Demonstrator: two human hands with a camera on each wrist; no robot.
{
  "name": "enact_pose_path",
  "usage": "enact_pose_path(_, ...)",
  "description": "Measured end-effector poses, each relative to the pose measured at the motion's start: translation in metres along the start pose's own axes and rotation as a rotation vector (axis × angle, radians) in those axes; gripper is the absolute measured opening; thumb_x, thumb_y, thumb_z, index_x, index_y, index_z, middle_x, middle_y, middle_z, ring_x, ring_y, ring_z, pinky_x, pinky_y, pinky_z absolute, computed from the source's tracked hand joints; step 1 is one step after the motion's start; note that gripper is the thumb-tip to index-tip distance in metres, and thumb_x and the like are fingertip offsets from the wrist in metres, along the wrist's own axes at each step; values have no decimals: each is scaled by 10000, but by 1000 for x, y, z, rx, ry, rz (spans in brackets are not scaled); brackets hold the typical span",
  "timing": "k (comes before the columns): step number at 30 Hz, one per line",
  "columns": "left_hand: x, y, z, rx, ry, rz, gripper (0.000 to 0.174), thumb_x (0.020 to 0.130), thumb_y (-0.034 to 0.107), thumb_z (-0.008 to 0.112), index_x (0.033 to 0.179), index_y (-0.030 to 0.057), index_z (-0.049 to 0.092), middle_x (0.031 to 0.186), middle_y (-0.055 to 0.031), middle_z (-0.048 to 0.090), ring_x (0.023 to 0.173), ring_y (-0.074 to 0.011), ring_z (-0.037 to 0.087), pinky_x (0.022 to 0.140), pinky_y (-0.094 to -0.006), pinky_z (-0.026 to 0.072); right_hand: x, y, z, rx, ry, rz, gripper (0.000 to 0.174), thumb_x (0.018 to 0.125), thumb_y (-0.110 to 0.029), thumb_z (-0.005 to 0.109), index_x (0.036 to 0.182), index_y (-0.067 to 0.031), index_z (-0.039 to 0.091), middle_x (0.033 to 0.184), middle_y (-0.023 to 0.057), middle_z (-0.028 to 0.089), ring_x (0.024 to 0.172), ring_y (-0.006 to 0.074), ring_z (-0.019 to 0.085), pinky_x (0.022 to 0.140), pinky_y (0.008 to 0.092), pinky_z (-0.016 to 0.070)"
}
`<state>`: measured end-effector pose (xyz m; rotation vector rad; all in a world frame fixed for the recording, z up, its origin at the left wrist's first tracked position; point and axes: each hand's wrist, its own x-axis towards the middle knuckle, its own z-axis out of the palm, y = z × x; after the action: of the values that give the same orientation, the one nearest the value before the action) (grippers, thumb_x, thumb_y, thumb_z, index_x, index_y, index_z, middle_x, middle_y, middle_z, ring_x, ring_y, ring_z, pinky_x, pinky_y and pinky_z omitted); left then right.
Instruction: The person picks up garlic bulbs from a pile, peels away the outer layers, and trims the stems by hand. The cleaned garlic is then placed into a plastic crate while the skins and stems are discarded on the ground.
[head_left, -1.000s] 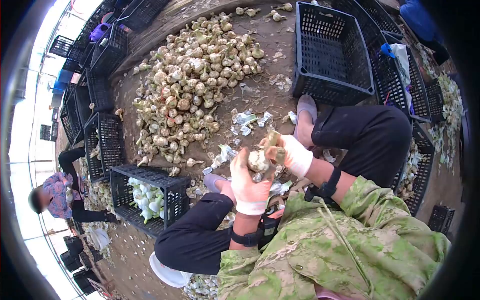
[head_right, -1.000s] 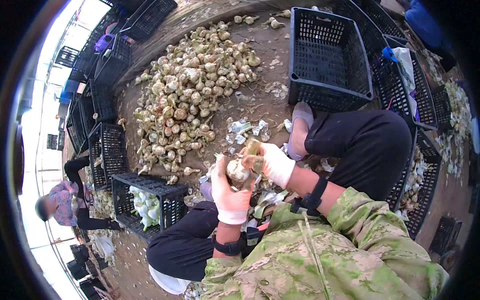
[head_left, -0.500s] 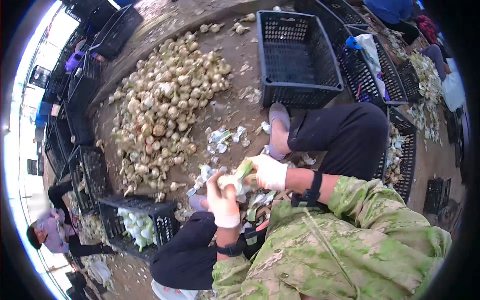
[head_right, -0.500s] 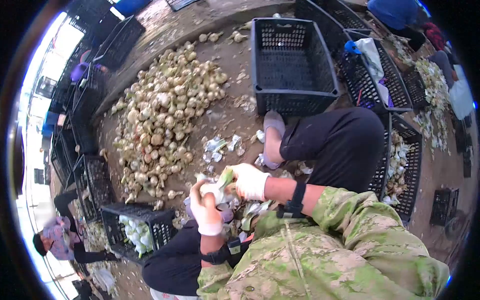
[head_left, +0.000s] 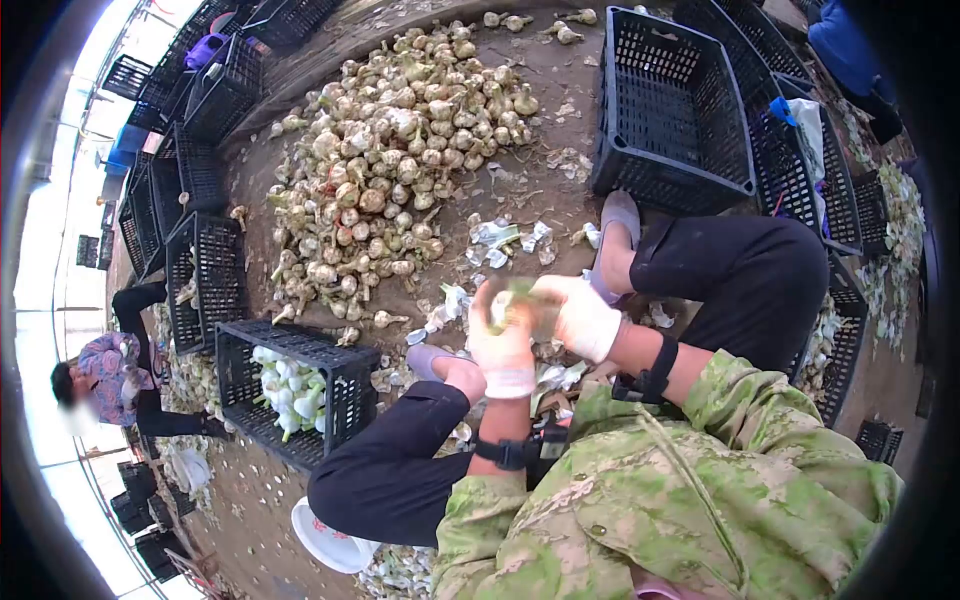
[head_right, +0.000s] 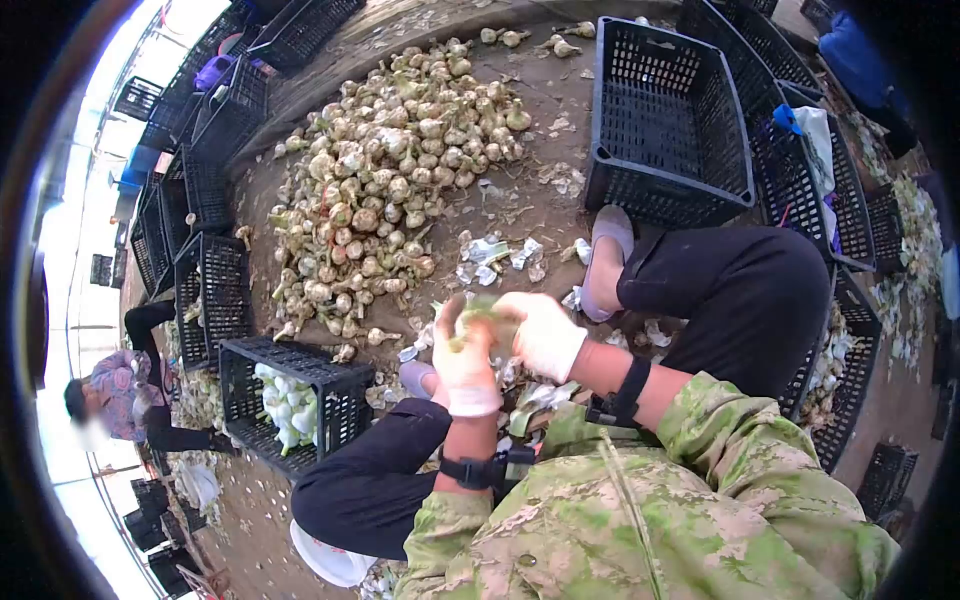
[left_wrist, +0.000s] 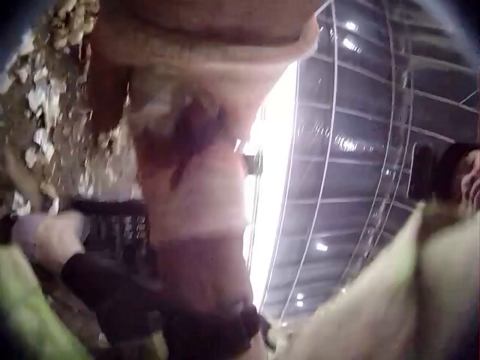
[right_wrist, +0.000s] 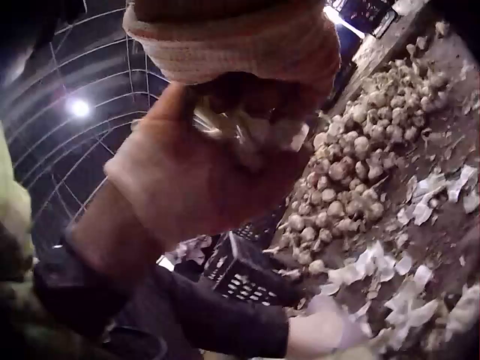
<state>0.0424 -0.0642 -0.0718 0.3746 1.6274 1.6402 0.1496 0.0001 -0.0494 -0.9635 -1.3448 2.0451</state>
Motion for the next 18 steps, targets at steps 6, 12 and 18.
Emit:
enact_pose_path(6, 2, 28, 29, -181, -6, -55, 286, 873, 188, 517, 1093, 5, 525, 929, -91, 572, 833, -186, 571, 560, -308, 513, 29, 9, -28, 758, 269, 167, 270, 742, 73, 604, 989, -35, 598, 853, 47, 626, 771, 163, 596, 656, 306, 488)
enact_pose_path(12, 1, 43, 6, -153, 5, 1, 248, 898, 174, 437, 1087, 27, 501, 940, -79, 559, 723, -181, 575, 572, -287, 488, 71, 111, -113, 687, 581, 75, 202, 905, -153, 415, 1001, -32, 546, 854, 53, 601, 751, 162, 563, 654, 313, 471)
enact_pose_path(18, -13, -5, 12, 26, -140, 127, 769, 672, 155, 767, 1288, 13, 329, 1184, -125, 425, 1024, -194, 469, 812, -301, 447, 34, 35, -69, 16, 360, -163, 127, 820, -26, 560, 939, -37, 603, 794, -1, 597, 684, 69, 512, 580, 225, 423)
